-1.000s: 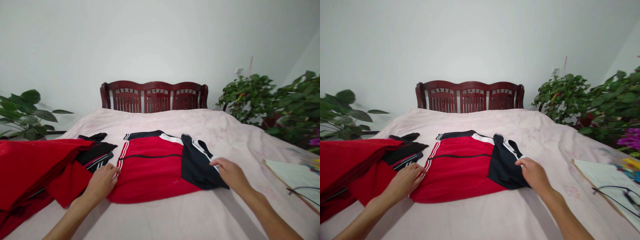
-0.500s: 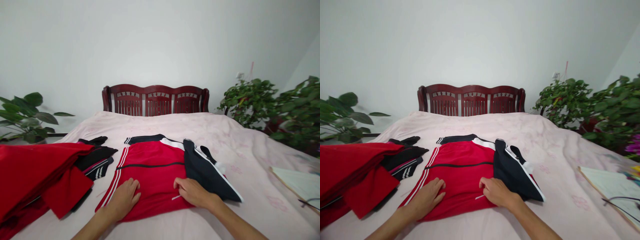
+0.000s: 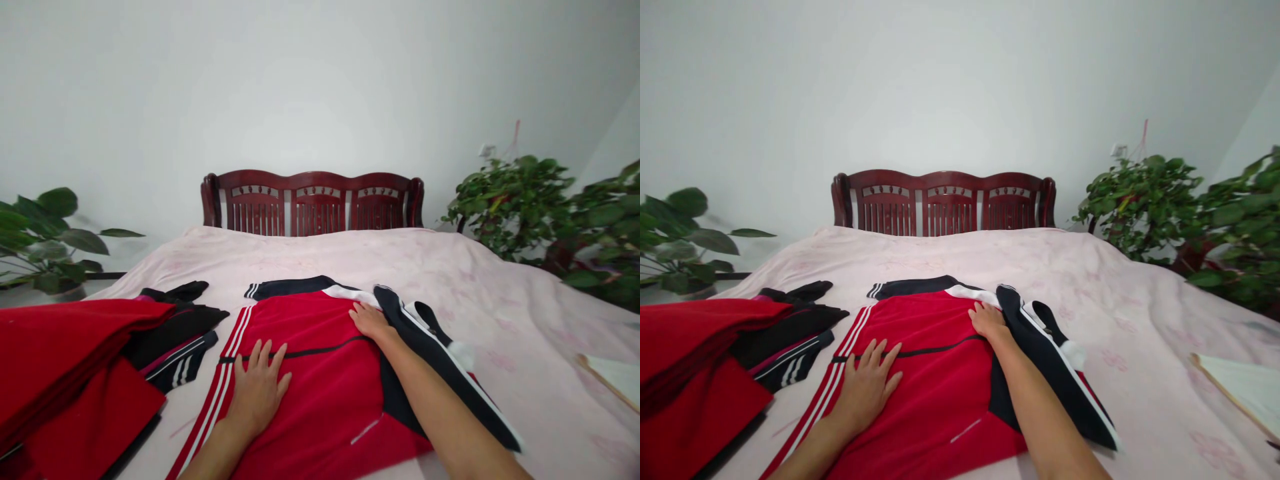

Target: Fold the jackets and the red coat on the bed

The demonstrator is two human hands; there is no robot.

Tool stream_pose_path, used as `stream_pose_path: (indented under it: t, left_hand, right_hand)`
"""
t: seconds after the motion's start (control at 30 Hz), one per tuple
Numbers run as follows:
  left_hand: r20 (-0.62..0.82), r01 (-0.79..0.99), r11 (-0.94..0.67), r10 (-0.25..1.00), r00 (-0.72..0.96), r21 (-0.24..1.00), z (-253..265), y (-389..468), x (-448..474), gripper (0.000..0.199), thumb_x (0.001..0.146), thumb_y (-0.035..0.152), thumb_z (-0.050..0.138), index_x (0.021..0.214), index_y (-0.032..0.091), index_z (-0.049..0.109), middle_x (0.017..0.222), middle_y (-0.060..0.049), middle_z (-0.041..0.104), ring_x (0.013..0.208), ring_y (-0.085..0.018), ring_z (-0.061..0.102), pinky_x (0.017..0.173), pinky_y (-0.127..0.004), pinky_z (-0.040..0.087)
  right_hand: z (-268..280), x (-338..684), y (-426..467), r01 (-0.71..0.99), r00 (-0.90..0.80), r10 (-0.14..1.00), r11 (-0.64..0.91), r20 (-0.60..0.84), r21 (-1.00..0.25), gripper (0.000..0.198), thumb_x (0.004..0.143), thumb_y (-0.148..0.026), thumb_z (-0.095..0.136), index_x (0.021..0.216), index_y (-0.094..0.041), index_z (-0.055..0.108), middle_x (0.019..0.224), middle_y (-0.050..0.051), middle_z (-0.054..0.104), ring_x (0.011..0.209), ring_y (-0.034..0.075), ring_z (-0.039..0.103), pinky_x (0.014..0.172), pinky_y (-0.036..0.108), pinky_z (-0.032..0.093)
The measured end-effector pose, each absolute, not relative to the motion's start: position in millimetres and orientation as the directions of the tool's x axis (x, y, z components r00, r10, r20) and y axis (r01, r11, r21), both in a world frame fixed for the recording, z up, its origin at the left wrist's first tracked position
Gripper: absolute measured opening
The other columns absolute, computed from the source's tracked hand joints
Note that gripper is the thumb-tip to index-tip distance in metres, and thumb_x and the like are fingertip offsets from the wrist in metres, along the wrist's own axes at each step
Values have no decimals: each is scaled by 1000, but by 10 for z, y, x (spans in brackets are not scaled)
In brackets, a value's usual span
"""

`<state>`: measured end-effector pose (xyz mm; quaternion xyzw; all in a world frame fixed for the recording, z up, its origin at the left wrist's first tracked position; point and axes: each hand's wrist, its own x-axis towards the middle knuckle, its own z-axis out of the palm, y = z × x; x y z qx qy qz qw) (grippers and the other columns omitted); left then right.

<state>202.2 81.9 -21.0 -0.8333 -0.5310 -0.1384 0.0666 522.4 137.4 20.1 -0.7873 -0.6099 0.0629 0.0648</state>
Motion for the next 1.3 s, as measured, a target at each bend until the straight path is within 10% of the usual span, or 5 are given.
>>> stream_pose_path:
  t: [0.3,0.5,0.77,0.97,1.3]
  left_hand:
    - [261,912,-407,887,381,51,-135,861,2050,55,93,45,45,146,30,45,152,-16,43,143,-39,31,106,-72,17]
    - [234,906,-422,883,406,22,-134,865,2011,55,95,47,42,147,29,43,153,-17,41,144,-39,29,105,-73,17]
    - [157,916,-397,910,384,58,114,799,1835,51,94,37,46,143,25,48,151,-15,45,140,-36,37,107,-61,31]
    - [317,724,-678,720,617,132,242,231,1625,40,95,33,46,131,26,61,147,-9,50,142,-30,34,114,-49,31]
    - [261,638,-770,611,747,-22,-192,-197,1236,60,95,44,47,151,44,26,156,-6,38,142,-32,35,113,-59,27]
  right_hand:
    - [286,5000,1340,946,291,949,-304,-119,-115,66,97,-51,30,151,-14,32,156,21,30,143,37,27,112,55,21]
    - [19,4577,249,994,-77,996,80,45,-73,64,97,-54,32,153,-23,31,161,14,24,148,32,17,117,53,16]
    - [119,4688,-460,999,-4,987,-2,163,32,56,94,-38,49,147,-21,42,153,16,39,141,34,33,111,54,28]
    - [269,4275,-897,947,-270,931,304,246,-109,22,92,-36,55,106,-22,64,102,7,67,97,23,58,88,37,42]
    - [409,4527,-1099,938,-169,953,234,253,-257,22,95,-26,45,88,-23,66,92,3,69,90,18,61,85,30,43]
